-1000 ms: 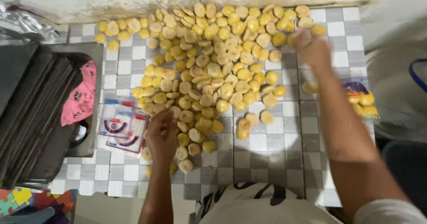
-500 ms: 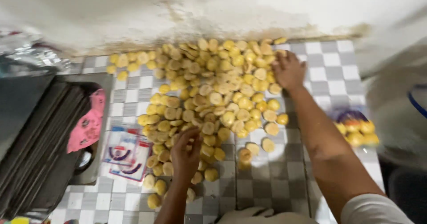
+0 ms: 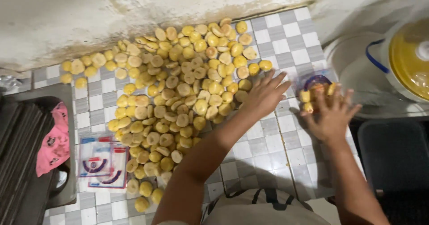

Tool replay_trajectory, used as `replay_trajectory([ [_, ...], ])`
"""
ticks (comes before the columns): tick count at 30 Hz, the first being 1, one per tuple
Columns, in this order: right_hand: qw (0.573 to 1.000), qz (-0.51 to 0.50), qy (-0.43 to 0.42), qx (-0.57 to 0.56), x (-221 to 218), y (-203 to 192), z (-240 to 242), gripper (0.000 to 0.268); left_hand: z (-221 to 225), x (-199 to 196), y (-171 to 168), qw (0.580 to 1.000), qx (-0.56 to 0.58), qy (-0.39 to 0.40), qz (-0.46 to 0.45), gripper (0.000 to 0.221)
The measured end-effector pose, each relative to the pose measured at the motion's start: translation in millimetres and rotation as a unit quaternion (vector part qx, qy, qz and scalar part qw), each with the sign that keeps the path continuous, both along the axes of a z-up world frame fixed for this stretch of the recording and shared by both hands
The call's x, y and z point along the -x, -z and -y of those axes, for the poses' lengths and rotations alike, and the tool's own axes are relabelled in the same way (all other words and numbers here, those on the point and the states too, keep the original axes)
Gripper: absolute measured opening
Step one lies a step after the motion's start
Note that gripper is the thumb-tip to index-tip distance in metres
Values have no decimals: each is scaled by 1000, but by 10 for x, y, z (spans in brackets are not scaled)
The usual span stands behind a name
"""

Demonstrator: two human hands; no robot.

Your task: Packaging small baked rolls into plastic bags from a large pile on a production table

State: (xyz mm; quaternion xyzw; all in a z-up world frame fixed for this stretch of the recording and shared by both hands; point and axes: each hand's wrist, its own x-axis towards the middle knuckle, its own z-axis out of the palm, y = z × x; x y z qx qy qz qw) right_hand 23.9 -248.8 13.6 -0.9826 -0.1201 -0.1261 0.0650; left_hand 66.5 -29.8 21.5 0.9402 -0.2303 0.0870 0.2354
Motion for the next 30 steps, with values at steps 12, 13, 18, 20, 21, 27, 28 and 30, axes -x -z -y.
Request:
replay_trajectory([
  [12,991,76,-78,-79,-505,459,-30,70,102,-87,563,994,-92,31,-55,41],
  [13,991,76,-81,-81,-581,436,-72,70,82,-67,607,994,-93,28,-55,41],
  [18,992,38,-84,-87,-985,354,-304,70,-47,66,663,995,-99,-9,-23,44],
  [20,993,19,-79,-88,-1101,347,-373,72,-96,70,560,996,-87,-14,-30,45],
  [21,994,-1,-69,-85,-1163,336,-399,74,-111,65,506,997,-72,-15,-38,46],
  [27,996,-46,-45,-61,-1223,179,-475,81,-378,-115,-187,997,19,-45,-57,46],
  [28,996,-46,-44,-60,-1230,147,-433,81,-433,-103,-265,997,19,-44,-57,46],
  [30,995,-78,-20,-64,-1212,93,-357,91,-547,-39,-414,994,16,-69,-80,44],
])
